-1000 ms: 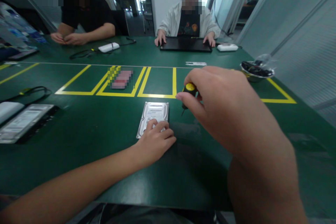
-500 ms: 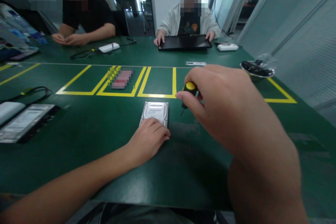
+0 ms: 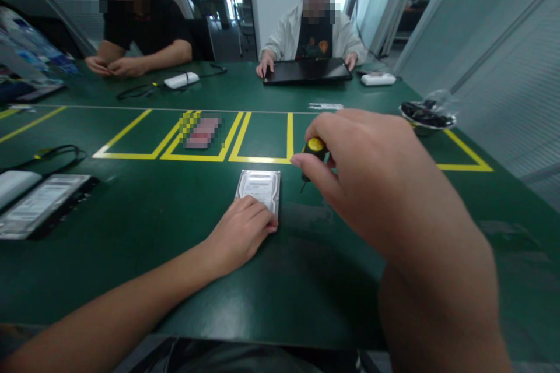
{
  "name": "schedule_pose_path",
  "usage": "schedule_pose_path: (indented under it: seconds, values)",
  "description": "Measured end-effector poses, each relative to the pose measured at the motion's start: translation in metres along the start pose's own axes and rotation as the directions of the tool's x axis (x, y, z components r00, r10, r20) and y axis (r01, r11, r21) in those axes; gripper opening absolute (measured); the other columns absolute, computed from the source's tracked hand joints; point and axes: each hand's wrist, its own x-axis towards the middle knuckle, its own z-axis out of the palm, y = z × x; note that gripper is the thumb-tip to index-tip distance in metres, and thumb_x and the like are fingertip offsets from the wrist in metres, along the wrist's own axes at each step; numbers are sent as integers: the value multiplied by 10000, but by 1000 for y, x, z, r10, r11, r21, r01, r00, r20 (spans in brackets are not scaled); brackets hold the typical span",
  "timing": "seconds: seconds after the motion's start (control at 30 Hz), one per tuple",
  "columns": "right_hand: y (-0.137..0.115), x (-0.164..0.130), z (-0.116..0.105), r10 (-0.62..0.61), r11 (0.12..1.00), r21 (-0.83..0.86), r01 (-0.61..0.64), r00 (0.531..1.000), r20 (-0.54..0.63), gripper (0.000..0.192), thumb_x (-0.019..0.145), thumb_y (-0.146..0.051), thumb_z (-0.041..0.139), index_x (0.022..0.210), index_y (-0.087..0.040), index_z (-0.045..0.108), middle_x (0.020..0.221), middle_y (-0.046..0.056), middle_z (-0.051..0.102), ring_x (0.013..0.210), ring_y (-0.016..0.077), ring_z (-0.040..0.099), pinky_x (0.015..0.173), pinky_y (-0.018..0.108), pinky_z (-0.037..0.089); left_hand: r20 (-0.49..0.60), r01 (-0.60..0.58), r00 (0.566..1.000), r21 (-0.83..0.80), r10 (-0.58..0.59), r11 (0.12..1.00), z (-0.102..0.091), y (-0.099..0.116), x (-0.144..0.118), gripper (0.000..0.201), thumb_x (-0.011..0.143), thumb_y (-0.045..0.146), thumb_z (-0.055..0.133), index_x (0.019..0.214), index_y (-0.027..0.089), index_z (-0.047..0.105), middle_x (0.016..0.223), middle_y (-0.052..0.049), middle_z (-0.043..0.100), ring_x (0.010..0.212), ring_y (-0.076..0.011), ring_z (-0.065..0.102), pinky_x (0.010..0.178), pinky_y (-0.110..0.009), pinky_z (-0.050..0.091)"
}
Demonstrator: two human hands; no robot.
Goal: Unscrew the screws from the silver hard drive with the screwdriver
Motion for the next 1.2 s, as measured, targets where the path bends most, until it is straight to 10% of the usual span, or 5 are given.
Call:
schedule_pose_path:
  seconds: [0.73,1.2]
  values:
    - [-2,-1,1,-26,1000,14,27,999,-46,219,915,-366,515,845,-193,629,740,53,654,660,238,595,569,319,310,-54,-54,997,67,58,996,2,2,-5,203,968,271,516,917,207,702,858,-33,682,898,-233,522,791,-395,357]
    - [-13,1,7,-158,931,356,86,971,180,88,875,-300,620,850,-216,624,726,3,634,642,184,571,585,302,358,-62,-97,993,54,101,994,-6,-10,-9,173,949,323,555,907,226,692,857,-21,667,909,-224,515,801,-390,333]
